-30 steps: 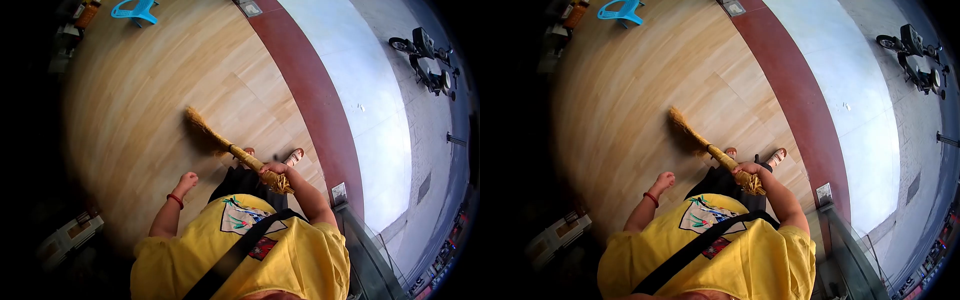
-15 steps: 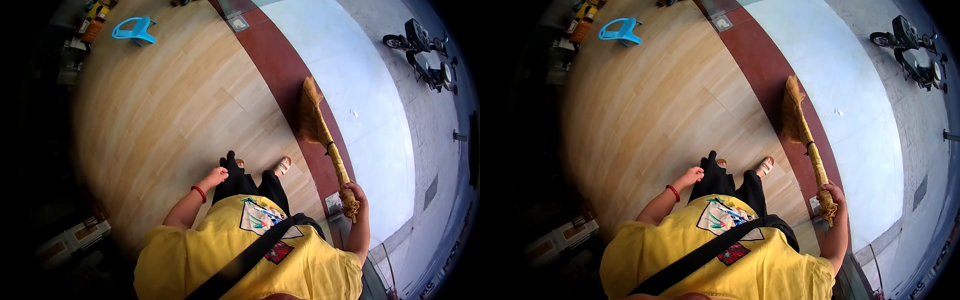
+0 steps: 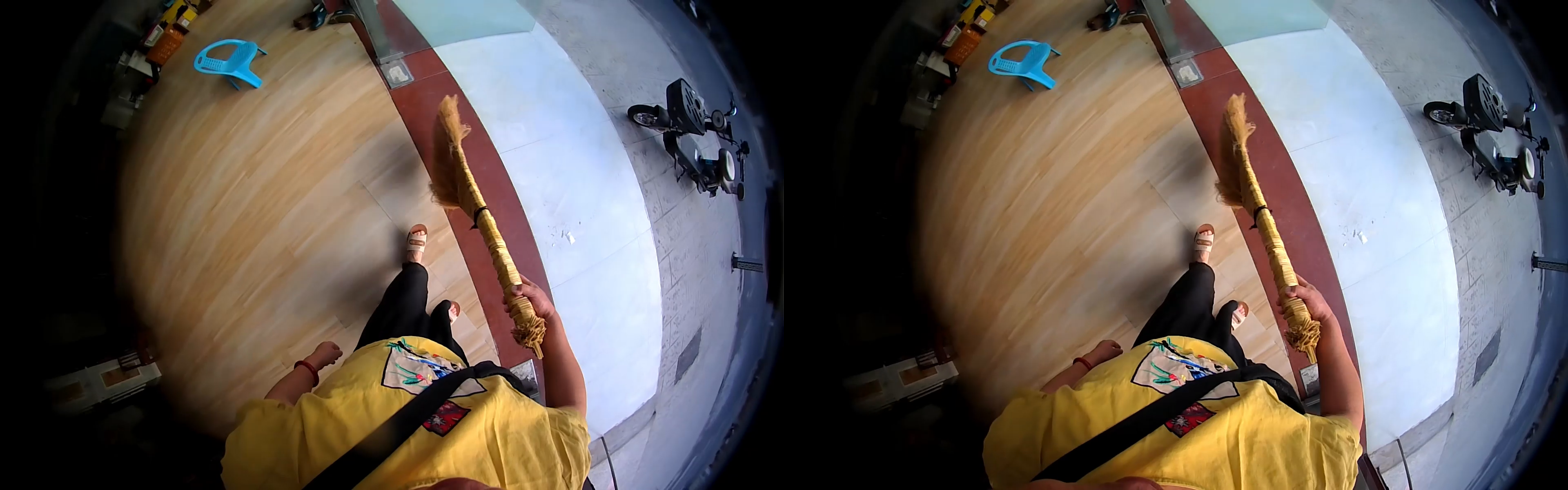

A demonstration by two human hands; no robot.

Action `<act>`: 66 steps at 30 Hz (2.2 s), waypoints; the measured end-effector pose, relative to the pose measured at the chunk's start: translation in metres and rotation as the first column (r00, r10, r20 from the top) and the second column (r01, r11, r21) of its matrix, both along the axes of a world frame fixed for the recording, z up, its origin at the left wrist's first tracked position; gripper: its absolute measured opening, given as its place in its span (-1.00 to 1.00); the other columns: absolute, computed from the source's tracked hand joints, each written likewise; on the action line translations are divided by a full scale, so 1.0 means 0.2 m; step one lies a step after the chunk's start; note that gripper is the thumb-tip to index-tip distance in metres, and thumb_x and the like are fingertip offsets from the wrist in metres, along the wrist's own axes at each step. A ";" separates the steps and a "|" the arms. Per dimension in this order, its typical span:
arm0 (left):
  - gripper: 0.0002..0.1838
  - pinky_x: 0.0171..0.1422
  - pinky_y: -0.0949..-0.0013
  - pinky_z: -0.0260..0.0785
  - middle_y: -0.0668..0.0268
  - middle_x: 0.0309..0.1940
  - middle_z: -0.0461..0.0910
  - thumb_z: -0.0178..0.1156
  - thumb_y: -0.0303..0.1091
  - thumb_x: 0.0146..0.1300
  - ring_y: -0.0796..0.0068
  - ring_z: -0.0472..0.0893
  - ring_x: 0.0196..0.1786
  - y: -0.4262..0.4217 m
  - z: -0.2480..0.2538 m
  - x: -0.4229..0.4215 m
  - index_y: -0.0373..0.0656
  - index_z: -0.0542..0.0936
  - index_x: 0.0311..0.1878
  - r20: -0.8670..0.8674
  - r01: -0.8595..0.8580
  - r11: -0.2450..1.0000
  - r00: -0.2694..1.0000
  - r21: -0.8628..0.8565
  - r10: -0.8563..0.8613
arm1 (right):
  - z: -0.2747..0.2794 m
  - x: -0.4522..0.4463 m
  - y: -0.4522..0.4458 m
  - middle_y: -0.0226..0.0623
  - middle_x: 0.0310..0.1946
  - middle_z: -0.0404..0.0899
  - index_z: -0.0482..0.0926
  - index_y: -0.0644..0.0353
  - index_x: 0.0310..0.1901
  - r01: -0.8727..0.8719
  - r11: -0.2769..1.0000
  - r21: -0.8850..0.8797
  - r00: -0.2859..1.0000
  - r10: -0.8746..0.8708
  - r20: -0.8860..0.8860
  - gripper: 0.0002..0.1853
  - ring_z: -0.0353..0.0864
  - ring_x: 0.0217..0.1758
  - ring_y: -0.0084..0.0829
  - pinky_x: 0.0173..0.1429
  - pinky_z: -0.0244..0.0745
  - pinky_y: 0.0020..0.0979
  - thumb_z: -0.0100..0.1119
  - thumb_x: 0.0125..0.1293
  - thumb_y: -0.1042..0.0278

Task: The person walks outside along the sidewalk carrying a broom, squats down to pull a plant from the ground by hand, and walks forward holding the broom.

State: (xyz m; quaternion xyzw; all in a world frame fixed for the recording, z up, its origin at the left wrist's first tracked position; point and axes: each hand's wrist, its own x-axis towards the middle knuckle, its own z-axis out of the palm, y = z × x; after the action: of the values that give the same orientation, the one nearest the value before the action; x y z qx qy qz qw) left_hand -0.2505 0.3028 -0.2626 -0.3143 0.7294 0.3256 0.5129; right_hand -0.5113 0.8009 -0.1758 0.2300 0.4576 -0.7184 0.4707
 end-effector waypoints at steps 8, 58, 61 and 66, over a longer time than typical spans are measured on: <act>-0.70 -0.34 0.46 0.34 0.29 -0.43 0.50 0.07 -0.31 0.03 0.50 0.48 -0.44 -0.12 -0.03 -0.87 -0.28 0.45 -0.18 -0.223 -0.189 0.979 0.954 0.075 0.201 | -0.35 -0.68 -1.08 -0.21 -0.53 0.43 0.30 0.20 -0.11 -0.230 0.928 -0.294 0.966 0.253 0.042 -0.60 0.49 -0.58 -0.31 -0.49 0.47 -0.33 0.12 -0.04 0.41; -0.87 -0.54 0.47 0.25 0.31 -0.63 0.45 0.04 -0.38 -0.03 0.53 0.45 -0.57 0.61 0.15 -3.47 -0.25 0.49 -0.52 -0.233 0.139 0.987 0.965 0.085 -0.116 | -0.08 -2.68 0.51 -0.18 -0.49 0.41 0.24 0.12 -0.06 0.444 0.896 -0.006 0.896 -0.444 0.004 -0.62 0.50 -0.53 -0.35 -0.51 0.46 -0.40 0.00 0.05 0.33; -0.86 -0.54 0.45 0.25 0.29 -0.66 0.44 0.03 -0.37 -0.04 0.53 0.43 -0.59 0.52 0.04 -3.62 -0.25 0.48 -0.54 -0.165 0.003 0.995 0.986 0.099 0.014 | -0.03 -2.89 0.45 -0.19 -0.48 0.41 0.24 0.09 -0.04 0.444 0.895 -0.048 0.896 -0.443 0.034 -0.60 0.50 -0.52 -0.35 -0.53 0.47 -0.37 0.02 0.04 0.30; -0.86 -0.52 0.45 0.26 0.33 -0.60 0.47 0.02 -0.36 -0.02 0.55 0.44 -0.57 0.50 0.05 -4.23 -0.23 0.50 -0.45 -0.177 0.368 0.927 0.919 0.071 -0.352 | -0.06 -3.38 0.29 -0.17 -0.47 0.42 0.25 0.10 -0.05 0.328 0.932 -0.157 0.944 -0.318 0.084 -0.59 0.50 -0.50 -0.33 -0.50 0.48 -0.19 0.04 0.03 0.27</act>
State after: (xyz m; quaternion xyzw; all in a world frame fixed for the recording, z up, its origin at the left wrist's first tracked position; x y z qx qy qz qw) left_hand -1.0961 0.4037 -0.2532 -0.1205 0.7960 0.2870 0.5191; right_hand -1.1869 0.8583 -0.1871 0.2817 0.3375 -0.8153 0.3769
